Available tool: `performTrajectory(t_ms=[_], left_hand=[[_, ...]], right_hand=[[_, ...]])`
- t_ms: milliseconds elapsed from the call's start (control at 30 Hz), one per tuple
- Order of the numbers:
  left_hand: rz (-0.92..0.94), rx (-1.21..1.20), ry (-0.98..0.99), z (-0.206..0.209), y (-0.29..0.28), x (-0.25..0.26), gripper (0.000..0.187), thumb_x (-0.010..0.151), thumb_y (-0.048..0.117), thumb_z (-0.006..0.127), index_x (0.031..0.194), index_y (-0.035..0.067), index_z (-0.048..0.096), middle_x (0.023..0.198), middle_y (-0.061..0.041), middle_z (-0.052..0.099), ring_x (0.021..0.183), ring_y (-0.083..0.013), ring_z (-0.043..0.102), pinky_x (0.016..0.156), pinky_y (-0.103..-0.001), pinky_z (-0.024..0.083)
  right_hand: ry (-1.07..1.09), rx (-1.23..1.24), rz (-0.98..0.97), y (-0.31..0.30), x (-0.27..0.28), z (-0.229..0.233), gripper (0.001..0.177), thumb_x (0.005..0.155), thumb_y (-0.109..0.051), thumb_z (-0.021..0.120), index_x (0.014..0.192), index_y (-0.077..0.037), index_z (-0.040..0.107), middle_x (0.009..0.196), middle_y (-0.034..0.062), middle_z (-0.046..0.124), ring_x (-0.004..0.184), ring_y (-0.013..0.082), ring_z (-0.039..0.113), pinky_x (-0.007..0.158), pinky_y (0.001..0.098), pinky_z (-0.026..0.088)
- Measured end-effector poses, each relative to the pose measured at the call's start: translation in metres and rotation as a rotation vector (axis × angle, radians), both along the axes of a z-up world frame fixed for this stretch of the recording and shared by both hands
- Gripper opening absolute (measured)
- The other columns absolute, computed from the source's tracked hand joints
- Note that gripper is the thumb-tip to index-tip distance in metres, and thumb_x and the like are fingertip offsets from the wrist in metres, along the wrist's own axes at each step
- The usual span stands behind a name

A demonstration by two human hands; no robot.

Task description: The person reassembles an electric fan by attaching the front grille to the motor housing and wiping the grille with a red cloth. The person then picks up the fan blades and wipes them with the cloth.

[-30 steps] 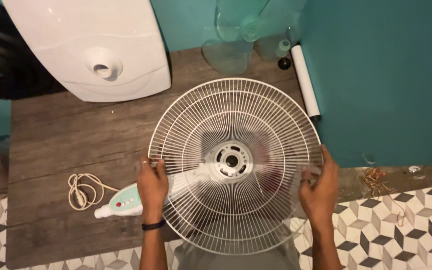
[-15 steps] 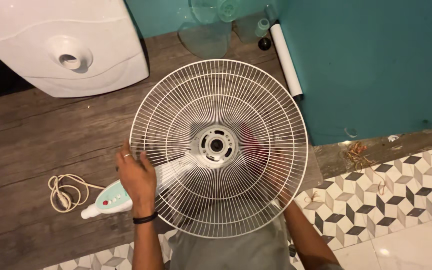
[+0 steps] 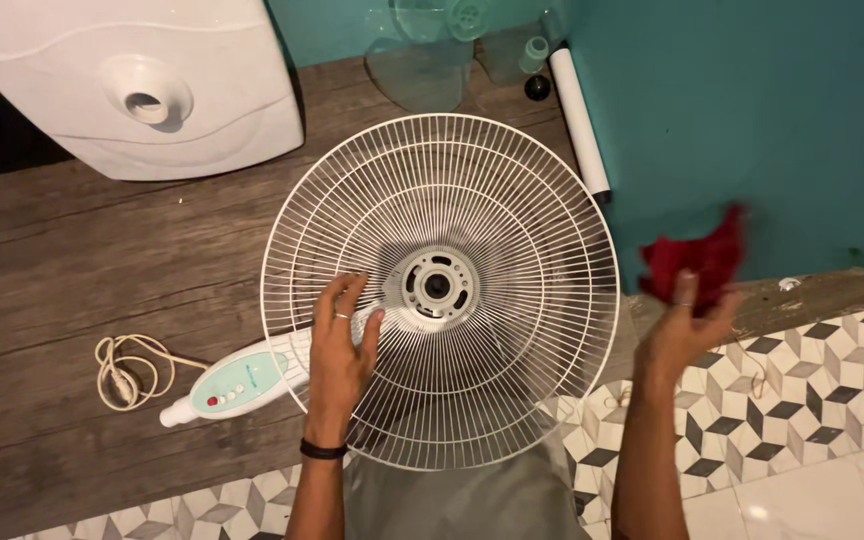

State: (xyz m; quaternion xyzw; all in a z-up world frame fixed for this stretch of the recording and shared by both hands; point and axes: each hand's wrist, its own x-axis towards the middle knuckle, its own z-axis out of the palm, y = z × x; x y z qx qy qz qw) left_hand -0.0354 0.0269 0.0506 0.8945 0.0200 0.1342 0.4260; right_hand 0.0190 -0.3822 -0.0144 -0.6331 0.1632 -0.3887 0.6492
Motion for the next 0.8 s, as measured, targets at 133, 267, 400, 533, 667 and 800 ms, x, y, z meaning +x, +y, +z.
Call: performTrajectory(t_ms=[133, 267, 400, 533, 667, 800], left_hand=[[0.011, -0.077, -0.01, 0.009, -0.013, -0.003, 0.045, 0.102, 0.027, 0.064, 0.141, 0.004, 0.059, 0.143, -0.022, 0.057, 0.132, -0.0376, 0.06, 0.107, -0.046, 0.052], [-0.05, -0.226, -0.043, 0.021, -0.031, -0.008, 0.059, 0.099, 0.035, 0.061, 0.144, -0.001, 0.052, 0.14, -0.026, 0.056, 0.124, -0.0361, 0.062, 0.103, -0.044, 0.052], [-0.167, -0.449, -0.017, 0.024, -0.045, -0.014, 0.055, 0.101, 0.034, 0.061, 0.143, 0.0, 0.05, 0.127, -0.022, 0.057, 0.111, -0.0332, 0.064, 0.09, -0.04, 0.055], [0.004, -0.395, 0.052, 0.009, -0.045, -0.017, 0.038, 0.108, 0.03, 0.054, 0.134, 0.004, 0.061, 0.13, -0.014, 0.063, 0.115, -0.0289, 0.067, 0.097, -0.038, 0.054], [0.265, -0.36, 0.078, -0.01, -0.043, -0.026, 0.036, 0.107, 0.026, 0.052, 0.134, 0.005, 0.065, 0.132, -0.013, 0.058, 0.119, -0.0288, 0.064, 0.099, -0.038, 0.055], [0.399, -0.279, -0.026, -0.019, -0.045, -0.028, 0.038, 0.108, 0.017, 0.047, 0.141, 0.0, 0.055, 0.146, -0.021, 0.045, 0.133, -0.0338, 0.051, 0.107, -0.04, 0.047]], right_hand=[[0.055, -0.308, 0.18, 0.053, -0.003, 0.071, 0.029, 0.111, -0.012, 0.072, 0.132, -0.001, 0.055, 0.124, 0.0091, 0.061, 0.108, 0.0155, 0.059, 0.1, 0.0313, 0.052], [0.282, -0.058, 0.93, 0.151, 0.0, 0.092, 0.029, 0.096, -0.009, 0.067, 0.125, -0.004, 0.061, 0.11, 0.0105, 0.071, 0.098, 0.0203, 0.07, 0.089, 0.0357, 0.062], [0.151, -0.896, 1.261, 0.204, -0.013, 0.099, 0.041, 0.076, -0.012, 0.076, 0.115, -0.006, 0.066, 0.114, 0.0114, 0.065, 0.108, 0.0275, 0.062, 0.095, 0.05, 0.046], [0.173, -0.865, 1.446, 0.201, -0.018, 0.1, 0.063, 0.082, -0.026, 0.079, 0.136, -0.001, 0.058, 0.134, 0.0137, 0.055, 0.125, 0.0319, 0.051, 0.104, 0.0524, 0.036], [0.492, -0.905, 1.326, 0.18, -0.011, 0.097, 0.048, 0.085, -0.046, 0.078, 0.12, -0.015, 0.067, 0.133, 0.0061, 0.057, 0.133, 0.0289, 0.05, 0.115, 0.0481, 0.038], [0.268, -1.293, 1.082, 0.178, 0.024, 0.083, 0.069, 0.068, -0.058, 0.084, 0.111, -0.009, 0.061, 0.145, 0.0172, 0.044, 0.144, 0.0427, 0.025, 0.113, 0.0652, 0.012]])
